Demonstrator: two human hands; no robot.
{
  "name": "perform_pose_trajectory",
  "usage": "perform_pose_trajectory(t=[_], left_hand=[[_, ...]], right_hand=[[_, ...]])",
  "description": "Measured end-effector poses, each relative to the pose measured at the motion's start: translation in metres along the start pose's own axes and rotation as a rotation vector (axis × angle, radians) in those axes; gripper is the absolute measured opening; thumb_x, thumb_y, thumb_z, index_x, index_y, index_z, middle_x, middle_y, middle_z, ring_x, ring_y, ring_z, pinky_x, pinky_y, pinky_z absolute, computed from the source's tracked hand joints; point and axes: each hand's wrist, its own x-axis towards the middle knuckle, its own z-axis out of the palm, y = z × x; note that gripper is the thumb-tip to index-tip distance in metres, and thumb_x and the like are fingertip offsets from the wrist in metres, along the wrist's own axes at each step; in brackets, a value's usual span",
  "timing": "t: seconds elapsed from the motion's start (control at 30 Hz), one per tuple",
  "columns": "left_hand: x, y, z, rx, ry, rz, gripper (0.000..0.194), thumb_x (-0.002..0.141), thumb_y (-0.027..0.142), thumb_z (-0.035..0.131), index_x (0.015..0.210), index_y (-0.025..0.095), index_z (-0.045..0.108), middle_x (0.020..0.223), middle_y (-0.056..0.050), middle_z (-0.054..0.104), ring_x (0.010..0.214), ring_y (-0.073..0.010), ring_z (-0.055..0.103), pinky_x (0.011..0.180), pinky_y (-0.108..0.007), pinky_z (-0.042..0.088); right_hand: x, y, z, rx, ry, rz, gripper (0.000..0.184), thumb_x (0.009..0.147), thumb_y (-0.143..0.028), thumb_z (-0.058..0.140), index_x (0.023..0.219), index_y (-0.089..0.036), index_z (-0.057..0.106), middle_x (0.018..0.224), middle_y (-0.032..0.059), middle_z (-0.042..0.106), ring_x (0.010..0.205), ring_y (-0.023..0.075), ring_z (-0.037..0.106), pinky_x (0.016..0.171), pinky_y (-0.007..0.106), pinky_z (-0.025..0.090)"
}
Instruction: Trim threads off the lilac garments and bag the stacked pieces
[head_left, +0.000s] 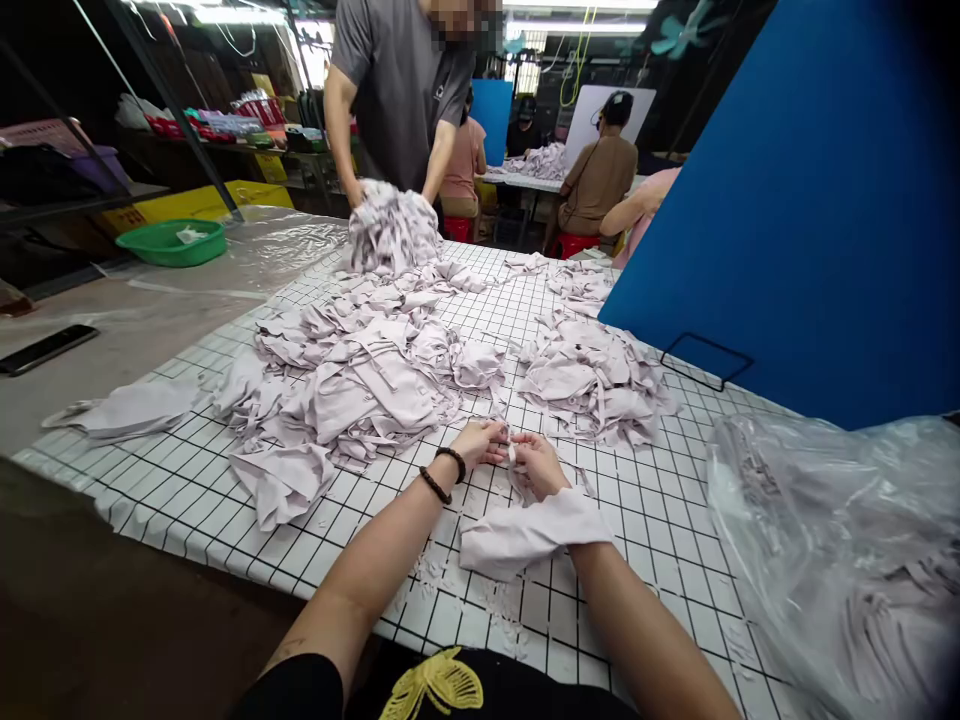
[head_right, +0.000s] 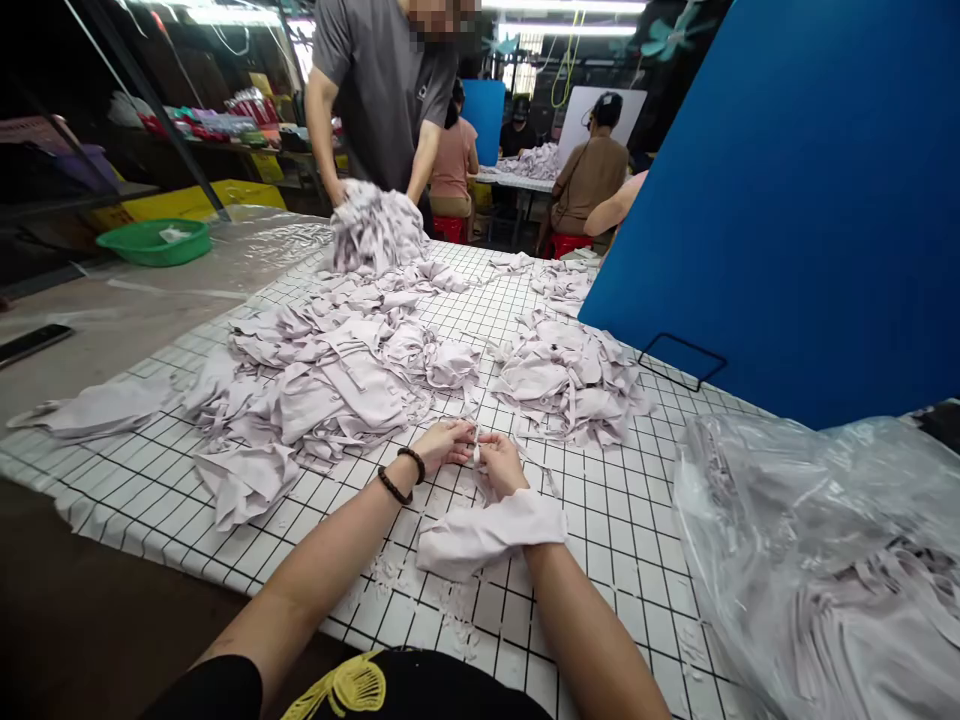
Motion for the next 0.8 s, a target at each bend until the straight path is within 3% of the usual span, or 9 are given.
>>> perform_pose_trajectory(t=[0.1, 0.17, 0.33, 0.4, 0.53, 0.8], left_hand=[[0.007, -0.002, 0.002, 0.000, 0.038, 0.005, 0.025, 0.089, 0.032, 0.053, 0.103, 0.012, 0.052, 0.078, -0.005, 0.063, 0.048, -0.0083, 0.060, 0.044, -0.017, 0.048], [0.010, -0.003, 0.002, 0.008, 0.044, 0.008, 0.025, 0.089, 0.032, 0.053, 0.104, 0.012, 0.052, 0.078, -0.005, 0.063, 0.050, -0.0103, 0.062, 0.044, -0.018, 0.049], [0.014, -0.004, 0.000, 0.032, 0.021, 0.016, 0.022, 0.091, 0.029, 0.046, 0.101, 0.011, 0.055, 0.080, -0.008, 0.065, 0.054, -0.0135, 0.065, 0.050, -0.023, 0.053], [0.015, -0.005, 0.000, 0.038, 0.004, 0.019, 0.023, 0.092, 0.030, 0.044, 0.099, 0.011, 0.056, 0.081, -0.009, 0.066, 0.053, -0.0134, 0.065, 0.050, -0.024, 0.054], [0.017, -0.007, 0.000, 0.035, 0.000, 0.047, 0.026, 0.091, 0.033, 0.047, 0.103, 0.012, 0.055, 0.082, -0.009, 0.066, 0.053, -0.0130, 0.064, 0.052, -0.025, 0.055], [0.018, -0.010, 0.007, 0.036, 0.044, 0.137, 0.031, 0.085, 0.041, 0.056, 0.101, 0.014, 0.054, 0.084, -0.005, 0.062, 0.051, -0.0084, 0.060, 0.053, -0.024, 0.053]], right_hand=[[0.001, -0.004, -0.003, -0.031, -0.026, 0.038, 0.025, 0.063, -0.033, 0.055, 0.083, -0.019, 0.050, 0.048, -0.0072, 0.044, 0.034, 0.0073, 0.031, 0.035, 0.020, 0.021], [0.005, -0.006, -0.003, -0.062, -0.009, 0.037, 0.027, 0.065, -0.040, 0.058, 0.079, -0.018, 0.052, 0.050, -0.0041, 0.049, 0.037, 0.0084, 0.035, 0.037, 0.021, 0.024], [0.027, -0.008, 0.002, -0.552, 0.232, -0.196, 0.034, 0.063, -0.050, 0.065, 0.071, -0.018, 0.056, 0.067, 0.0057, 0.062, 0.065, 0.0182, 0.055, 0.058, 0.026, 0.036], [0.037, -0.008, 0.003, -0.654, 0.247, -0.247, 0.028, 0.068, -0.047, 0.061, 0.066, -0.019, 0.057, 0.070, 0.0083, 0.064, 0.072, 0.0204, 0.056, 0.064, 0.028, 0.036], [0.047, -0.007, 0.001, -0.614, 0.194, -0.269, 0.023, 0.072, -0.039, 0.055, 0.061, -0.019, 0.058, 0.067, 0.0080, 0.063, 0.069, 0.0190, 0.055, 0.064, 0.027, 0.036], [0.045, -0.003, -0.004, -0.376, -0.002, -0.247, 0.029, 0.072, -0.044, 0.049, 0.070, -0.017, 0.060, 0.058, -0.0004, 0.056, 0.053, 0.0123, 0.048, 0.052, 0.022, 0.037]])
